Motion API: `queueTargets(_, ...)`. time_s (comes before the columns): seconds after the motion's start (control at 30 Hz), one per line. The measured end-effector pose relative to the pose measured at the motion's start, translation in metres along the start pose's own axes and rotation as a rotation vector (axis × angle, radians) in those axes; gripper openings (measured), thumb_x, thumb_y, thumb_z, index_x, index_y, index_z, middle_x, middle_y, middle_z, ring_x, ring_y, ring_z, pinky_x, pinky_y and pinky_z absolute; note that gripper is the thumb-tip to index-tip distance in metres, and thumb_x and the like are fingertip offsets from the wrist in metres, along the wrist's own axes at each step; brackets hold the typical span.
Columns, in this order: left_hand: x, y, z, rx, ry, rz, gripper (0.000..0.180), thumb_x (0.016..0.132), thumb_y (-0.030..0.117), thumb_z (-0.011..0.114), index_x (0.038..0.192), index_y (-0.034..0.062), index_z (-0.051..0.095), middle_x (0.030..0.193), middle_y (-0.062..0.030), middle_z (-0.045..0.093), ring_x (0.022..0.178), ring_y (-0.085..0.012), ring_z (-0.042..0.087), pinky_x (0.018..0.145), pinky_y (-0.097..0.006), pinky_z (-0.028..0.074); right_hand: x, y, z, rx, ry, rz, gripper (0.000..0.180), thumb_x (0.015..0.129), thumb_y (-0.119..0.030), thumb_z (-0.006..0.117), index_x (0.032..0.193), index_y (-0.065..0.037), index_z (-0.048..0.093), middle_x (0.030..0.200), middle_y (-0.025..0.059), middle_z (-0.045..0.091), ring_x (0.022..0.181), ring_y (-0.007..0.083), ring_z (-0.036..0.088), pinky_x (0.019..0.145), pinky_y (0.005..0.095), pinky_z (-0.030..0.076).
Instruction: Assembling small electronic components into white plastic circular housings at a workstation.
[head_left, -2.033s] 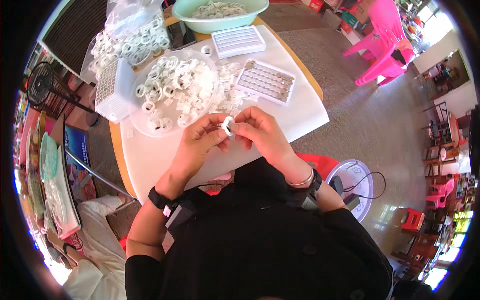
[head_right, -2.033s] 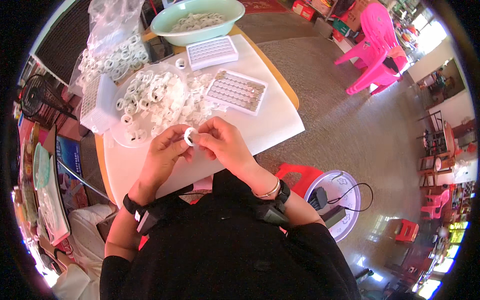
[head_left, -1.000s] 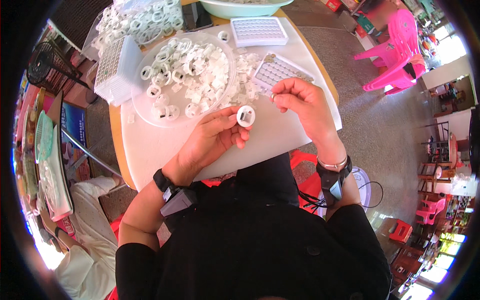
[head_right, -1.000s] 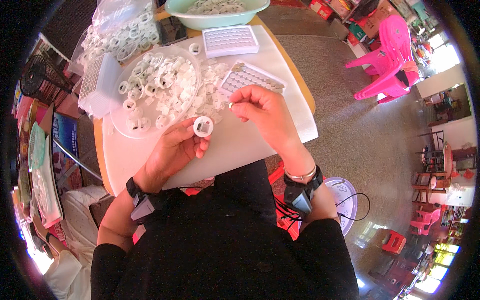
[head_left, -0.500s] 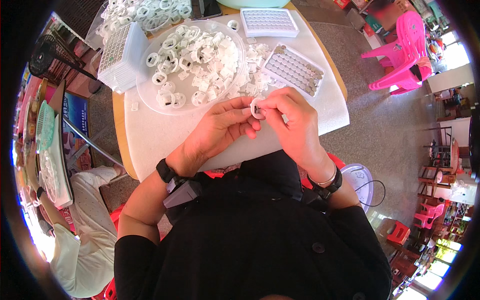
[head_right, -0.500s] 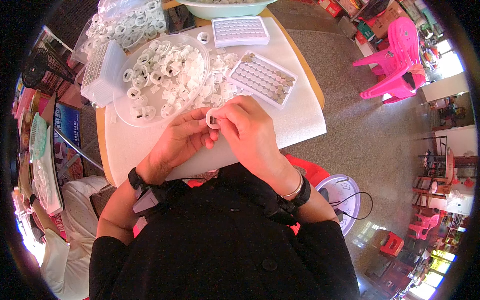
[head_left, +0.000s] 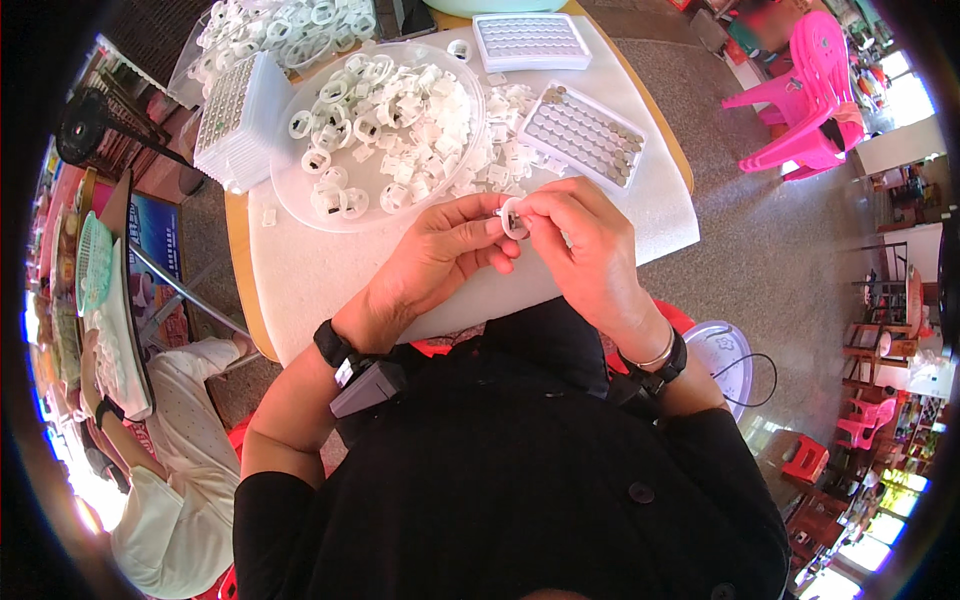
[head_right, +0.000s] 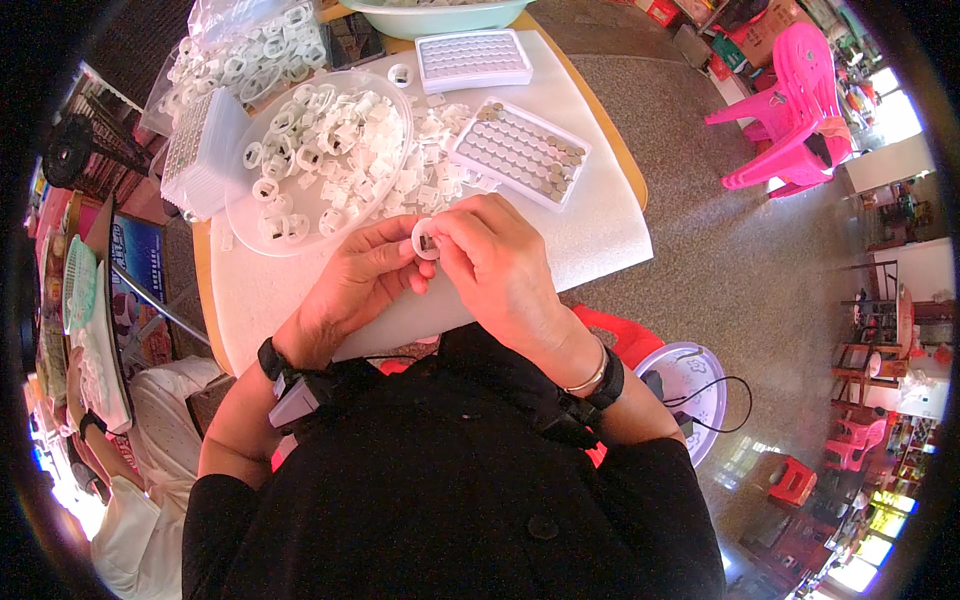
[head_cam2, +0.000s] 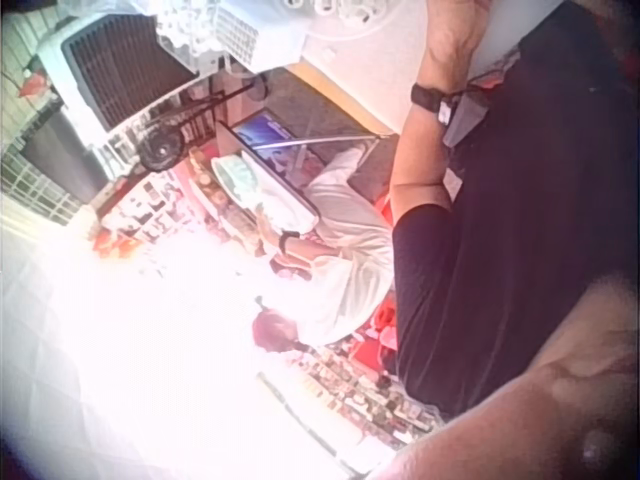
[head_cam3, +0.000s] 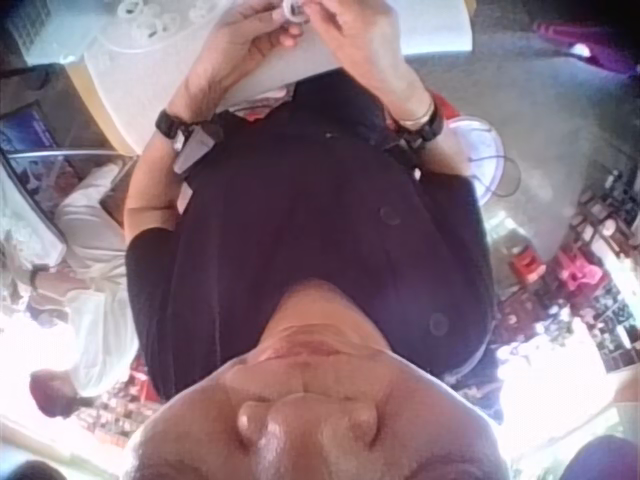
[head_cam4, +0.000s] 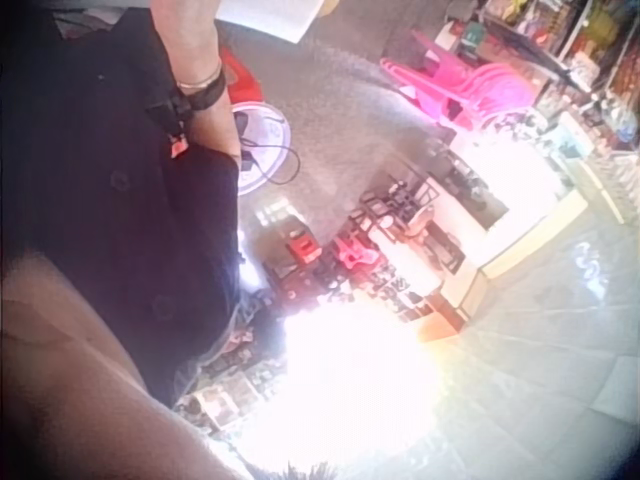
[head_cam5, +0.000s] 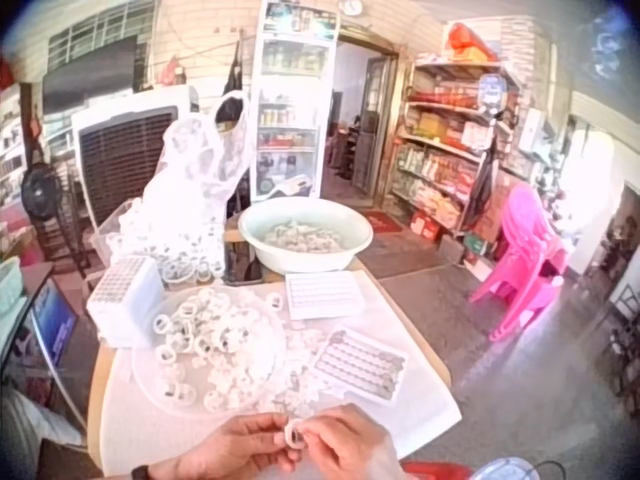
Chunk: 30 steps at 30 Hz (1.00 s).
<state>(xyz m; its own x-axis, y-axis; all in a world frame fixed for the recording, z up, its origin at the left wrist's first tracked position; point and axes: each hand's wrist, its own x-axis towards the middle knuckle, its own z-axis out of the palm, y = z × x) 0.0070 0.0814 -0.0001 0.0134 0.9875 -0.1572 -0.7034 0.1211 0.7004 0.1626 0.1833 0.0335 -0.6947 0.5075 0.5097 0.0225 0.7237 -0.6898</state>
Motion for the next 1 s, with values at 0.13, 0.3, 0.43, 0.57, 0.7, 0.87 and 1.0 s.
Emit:
queueTargets(0.13,0.0,-0.002,-0.002,-0.019,-0.01,0.01,0.026,0.094,0.008,0.053,0.117,-0.0042,0.054,0.102,-0.0085,0.061,0.088,-0.016,0.06,0.079,-0.028,0.05,-0.001,0.003,-0.001,0.094,-0.051,0.062,0.011,0.081,0.001,0.062,0.091,-0.002,0.063,0.085,0.0085,0.06,0.075,0.0231,0.061,0.065,0.0333,0.049)
queueTargets(0.3,-0.001,-0.002,-0.002,-0.022,0.005,-0.016,0.028,0.093,0.008,0.054,0.118,-0.005,0.054,0.102,-0.0102,0.062,0.087,-0.0163,0.061,0.078,-0.029,0.05,0.003,0.014,-0.008,0.341,-0.174,0.304,0.009,0.082,-0.002,0.064,0.09,-0.002,0.061,0.082,0.0037,0.061,0.072,0.0107,0.058,0.065,0.0258,0.047)
queueTargets(0.43,-0.001,-0.001,-0.002,-0.019,-0.014,-0.041,0.029,0.092,0.008,0.055,0.118,-0.0054,0.055,0.101,-0.0109,0.062,0.086,-0.0165,0.061,0.077,-0.03,0.051,0.006,0.018,-0.013,0.627,-0.252,0.52,0.01,0.081,-0.005,0.066,0.089,-0.002,0.061,0.08,0.0013,0.061,0.071,0.0053,0.054,0.065,0.0225,0.045)
queueTargets(0.57,-0.001,-0.001,-0.005,-0.007,-0.014,-0.042,0.029,0.092,0.009,0.056,0.118,-0.0055,0.056,0.101,-0.0109,0.063,0.085,-0.0168,0.061,0.076,-0.03,0.051,0.007,0.005,-0.016,0.401,-0.247,0.418,0.008,0.082,-0.004,0.064,0.089,-0.002,0.061,0.08,0.0039,0.062,0.07,0.0104,0.059,0.062,0.0258,0.047)
queueTargets(0.7,0.001,-0.001,-0.005,-0.018,0.001,-0.01,0.029,0.092,0.009,0.056,0.118,-0.0055,0.056,0.102,-0.0105,0.063,0.086,-0.0167,0.061,0.077,-0.029,0.051,-0.003,0.006,-0.006,0.081,-0.073,0.06,0.007,0.081,-0.003,0.063,0.088,-0.003,0.061,0.081,0.0079,0.061,0.07,0.0208,0.062,0.061,0.0302,0.049)
queueTargets(0.87,0.001,-0.001,-0.001,0.011,0.027,-0.023,0.033,0.092,0.01,0.056,0.121,-0.0052,0.053,0.1,-0.0098,0.062,0.084,-0.0148,0.06,0.072,-0.026,0.051,-0.003,0.005,-0.009,0.098,-0.106,0.061,0.009,0.083,0.002,0.063,0.091,-0.001,0.064,0.084,0.007,0.062,0.07,0.0147,0.063,0.058,0.0246,0.047)
queueTargets(1.0,-0.001,0.001,0.001,0.007,0.028,-0.038,0.034,0.091,0.011,0.057,0.121,-0.0054,0.053,0.097,-0.0094,0.063,0.081,-0.0153,0.061,0.072,-0.026,0.051,0.0,0.004,-0.011,0.109,-0.095,0.048,0.008,0.083,0.002,0.062,0.091,-0.001,0.064,0.083,0.0071,0.062,0.069,0.0142,0.062,0.058,0.0245,0.046)
